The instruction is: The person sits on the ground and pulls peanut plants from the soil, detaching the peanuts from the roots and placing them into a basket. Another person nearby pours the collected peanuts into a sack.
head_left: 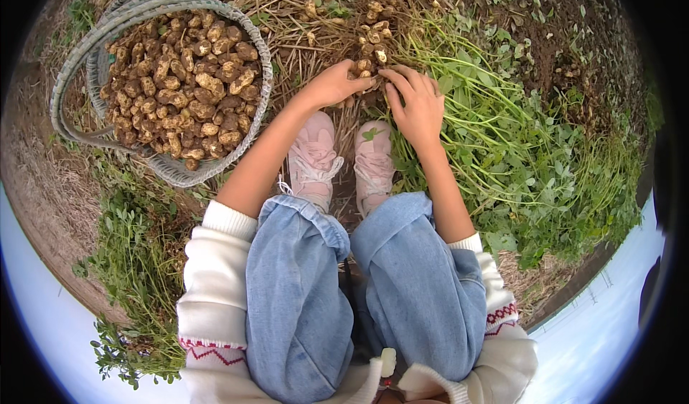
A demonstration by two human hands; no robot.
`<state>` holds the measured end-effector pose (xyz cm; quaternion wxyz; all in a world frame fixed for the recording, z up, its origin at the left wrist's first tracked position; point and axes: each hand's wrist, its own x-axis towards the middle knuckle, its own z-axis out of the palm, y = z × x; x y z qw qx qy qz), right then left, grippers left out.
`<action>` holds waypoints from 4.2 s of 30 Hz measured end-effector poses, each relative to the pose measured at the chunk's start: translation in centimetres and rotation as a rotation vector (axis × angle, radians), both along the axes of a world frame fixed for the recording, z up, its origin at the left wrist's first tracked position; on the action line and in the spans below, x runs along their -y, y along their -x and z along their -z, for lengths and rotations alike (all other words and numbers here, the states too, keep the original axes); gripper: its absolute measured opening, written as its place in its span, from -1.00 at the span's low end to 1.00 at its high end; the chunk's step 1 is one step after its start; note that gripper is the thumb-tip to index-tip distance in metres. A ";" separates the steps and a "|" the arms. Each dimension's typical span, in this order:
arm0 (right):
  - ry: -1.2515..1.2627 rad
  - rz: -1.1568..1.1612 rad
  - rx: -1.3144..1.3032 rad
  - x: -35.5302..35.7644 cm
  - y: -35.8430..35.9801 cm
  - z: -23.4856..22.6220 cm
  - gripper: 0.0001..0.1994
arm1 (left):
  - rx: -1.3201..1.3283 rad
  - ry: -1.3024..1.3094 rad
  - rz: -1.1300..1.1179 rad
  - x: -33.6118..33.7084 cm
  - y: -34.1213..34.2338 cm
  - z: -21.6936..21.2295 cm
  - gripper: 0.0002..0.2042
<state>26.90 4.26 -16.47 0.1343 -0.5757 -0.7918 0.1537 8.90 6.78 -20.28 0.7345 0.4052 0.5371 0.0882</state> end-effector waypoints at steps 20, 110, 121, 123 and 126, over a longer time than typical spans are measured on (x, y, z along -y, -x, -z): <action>0.076 0.000 -0.012 0.1 -1.0 0.5 -0.75 | -0.732 -0.653 -0.301 5.9 8.4 -20.1 -0.70; 0.094 0.027 0.028 0.3 -1.5 0.6 -0.73 | -0.323 -0.435 -0.467 4.4 4.6 -19.0 -0.70; 0.253 0.372 -0.245 -1.5 0.9 -0.6 -0.69 | -1.561 -1.058 -0.214 4.8 13.2 -20.9 -0.73; 0.135 0.265 0.028 -3.0 1.2 0.4 -0.69 | -1.291 -1.159 -0.305 4.2 10.3 -20.8 -0.79; 0.178 0.235 0.171 -5.1 1.5 0.7 -0.70 | -0.591 -1.092 -0.347 3.2 4.8 -19.1 -0.82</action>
